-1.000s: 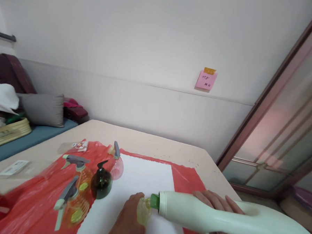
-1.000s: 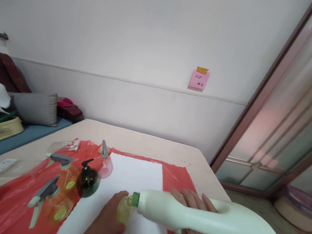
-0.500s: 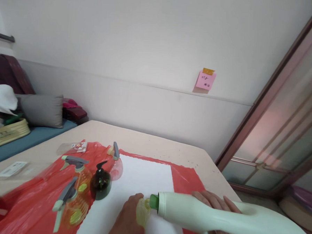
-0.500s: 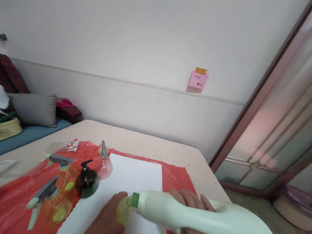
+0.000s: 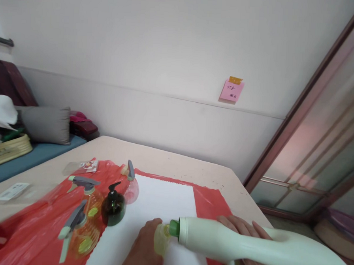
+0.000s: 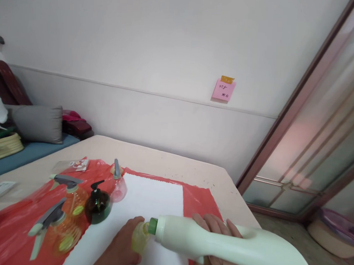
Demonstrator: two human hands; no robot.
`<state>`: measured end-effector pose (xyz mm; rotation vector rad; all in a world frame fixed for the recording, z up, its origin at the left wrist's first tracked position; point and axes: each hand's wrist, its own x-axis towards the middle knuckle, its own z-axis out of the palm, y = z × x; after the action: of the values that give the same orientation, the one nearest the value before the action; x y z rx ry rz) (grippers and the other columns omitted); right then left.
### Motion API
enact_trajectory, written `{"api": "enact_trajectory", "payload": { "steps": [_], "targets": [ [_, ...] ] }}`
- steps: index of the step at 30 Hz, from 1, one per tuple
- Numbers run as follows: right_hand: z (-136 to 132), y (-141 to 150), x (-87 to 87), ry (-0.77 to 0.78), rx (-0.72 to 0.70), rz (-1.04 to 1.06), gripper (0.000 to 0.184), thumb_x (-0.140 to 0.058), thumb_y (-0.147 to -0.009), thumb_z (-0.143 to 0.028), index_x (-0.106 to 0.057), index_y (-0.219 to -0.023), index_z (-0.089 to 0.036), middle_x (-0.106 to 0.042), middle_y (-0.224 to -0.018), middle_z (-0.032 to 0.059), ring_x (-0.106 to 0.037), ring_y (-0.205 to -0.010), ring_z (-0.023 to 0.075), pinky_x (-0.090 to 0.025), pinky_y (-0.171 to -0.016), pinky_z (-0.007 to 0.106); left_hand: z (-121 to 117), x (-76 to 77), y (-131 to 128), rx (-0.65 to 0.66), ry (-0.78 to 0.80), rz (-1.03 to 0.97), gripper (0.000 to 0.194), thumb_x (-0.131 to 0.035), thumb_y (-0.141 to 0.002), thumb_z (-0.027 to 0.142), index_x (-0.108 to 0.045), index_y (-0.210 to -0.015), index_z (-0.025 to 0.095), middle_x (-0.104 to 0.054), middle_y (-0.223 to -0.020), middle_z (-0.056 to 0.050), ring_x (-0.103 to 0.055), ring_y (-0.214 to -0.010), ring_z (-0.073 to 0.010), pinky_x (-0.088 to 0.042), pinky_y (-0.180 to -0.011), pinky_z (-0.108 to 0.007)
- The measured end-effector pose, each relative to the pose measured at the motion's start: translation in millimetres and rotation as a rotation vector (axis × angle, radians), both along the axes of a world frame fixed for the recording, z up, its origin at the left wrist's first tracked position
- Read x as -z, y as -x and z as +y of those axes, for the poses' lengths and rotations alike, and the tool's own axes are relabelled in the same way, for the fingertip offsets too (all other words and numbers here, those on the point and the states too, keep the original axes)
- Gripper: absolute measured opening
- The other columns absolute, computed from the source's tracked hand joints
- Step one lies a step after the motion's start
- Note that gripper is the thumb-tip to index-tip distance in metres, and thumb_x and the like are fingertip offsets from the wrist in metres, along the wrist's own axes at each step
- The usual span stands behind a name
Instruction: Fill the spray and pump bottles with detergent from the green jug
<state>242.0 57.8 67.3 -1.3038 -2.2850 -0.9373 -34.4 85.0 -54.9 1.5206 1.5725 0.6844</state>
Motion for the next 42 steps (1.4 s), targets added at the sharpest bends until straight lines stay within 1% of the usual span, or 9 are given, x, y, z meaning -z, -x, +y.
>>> {"api": "enact_trajectory", "payload": {
  "steps": [4,8,13,17,22,26,31,35,42],
  "targets": [
    [1.7,-1.8,3.9,-0.011,-0.005,0.006,0.048,-0.053,-0.073,-0.026,-0.057,-0.121,-0.022,-0.065,-0.115,0.0086,-0.056,-0.111,0.0321,-0.039,-0.1,0.056,-0.1,2.1,0.2,-0.009,-0.011,0.021,0.097,-0.066,-0.045,0.009,-0.043,-0.138,0.021,-0.048,-0.143,-0.008,-0.041,-0.131,-0.027,-0.032,-0.109,-0.032],
    [-1.1,-0.4,0.9,0.001,0.003,0.009,0.049,-0.053,-0.072,-0.026,-0.057,-0.121,-0.021,-0.065,-0.114,0.0092,-0.056,-0.111,0.0322,-0.039,-0.101,0.056,-0.4,2.7,-0.4,-0.017,-0.017,0.046,0.099,-0.065,-0.044,0.007,-0.043,-0.14,0.018,-0.047,-0.143,-0.01,-0.041,-0.132,-0.0275,-0.032,-0.109,-0.032],
    [-4.0,3.4,-4.1,0.021,0.026,-0.01,0.049,-0.054,-0.072,-0.025,-0.058,-0.12,-0.021,-0.064,-0.115,0.0094,-0.056,-0.11,0.0324,-0.039,-0.101,0.056,-0.7,3.4,-0.3,-0.019,-0.028,0.046,0.098,-0.064,-0.045,0.007,-0.043,-0.14,0.018,-0.047,-0.143,-0.009,-0.041,-0.132,-0.0273,-0.032,-0.109,-0.031],
    [-3.8,3.6,-3.1,0.001,0.028,-0.032,0.048,-0.051,-0.074,-0.025,-0.057,-0.122,-0.02,-0.065,-0.115,0.0098,-0.056,-0.111,0.0329,-0.039,-0.101,0.056,-0.2,5.4,0.2,-0.002,-0.034,0.045,0.098,-0.063,-0.045,0.008,-0.043,-0.14,0.018,-0.047,-0.143,-0.009,-0.04,-0.133,-0.0283,-0.032,-0.11,-0.032],
    [-0.8,2.6,0.2,-0.022,0.015,-0.022,0.049,-0.051,-0.071,-0.024,-0.059,-0.119,-0.02,-0.066,-0.111,0.0093,-0.058,-0.108,0.0321,-0.039,-0.1,0.055,-0.6,-0.3,-0.7,-0.007,-0.011,0.069,0.098,-0.063,-0.045,0.007,-0.043,-0.14,0.018,-0.046,-0.145,-0.009,-0.039,-0.134,-0.0285,-0.03,-0.111,-0.032],
    [-0.5,1.3,2.0,0.022,0.024,-0.02,0.048,-0.052,-0.073,-0.024,-0.058,-0.12,-0.021,-0.065,-0.115,0.0096,-0.056,-0.111,0.0327,-0.038,-0.102,0.056,-2.6,-3.9,-1.3,-0.003,0.003,0.076,0.1,-0.063,-0.044,0.006,-0.042,-0.141,0.016,-0.045,-0.146,-0.01,-0.038,-0.136,-0.0283,-0.029,-0.112,-0.031],
    [1.0,0.1,3.9,0.0,0.007,-0.008,0.048,-0.052,-0.07,-0.022,-0.058,-0.118,-0.022,-0.065,-0.11,0.0087,-0.057,-0.107,0.0314,-0.04,-0.099,0.054,-2.7,2.9,-1.7,-0.017,0.003,0.076,0.1,-0.064,-0.046,0.006,-0.041,-0.142,0.016,-0.044,-0.147,-0.011,-0.038,-0.136,-0.0279,-0.029,-0.113,-0.032],
    [3.4,0.9,4.6,-0.03,-0.006,-0.015,0.05,-0.052,-0.069,-0.021,-0.058,-0.118,-0.022,-0.065,-0.107,0.0088,-0.058,-0.103,0.0311,-0.04,-0.097,0.054,0.1,6.5,-1.3,-0.002,-0.011,0.077,0.101,-0.064,-0.044,0.005,-0.042,-0.142,0.013,-0.044,-0.147,-0.012,-0.038,-0.135,-0.0286,-0.029,-0.112,-0.032],
    [0.8,-0.2,5.8,0.013,0.033,-0.045,0.051,-0.052,-0.069,-0.019,-0.059,-0.119,-0.022,-0.065,-0.111,0.0109,-0.057,-0.106,0.0352,-0.039,-0.098,0.058,-1.0,0.3,-1.2,-0.01,0.001,0.076,0.101,-0.063,-0.044,0.005,-0.042,-0.142,0.013,-0.045,-0.146,-0.012,-0.04,-0.133,-0.0273,-0.031,-0.111,-0.032]
  ]
}}
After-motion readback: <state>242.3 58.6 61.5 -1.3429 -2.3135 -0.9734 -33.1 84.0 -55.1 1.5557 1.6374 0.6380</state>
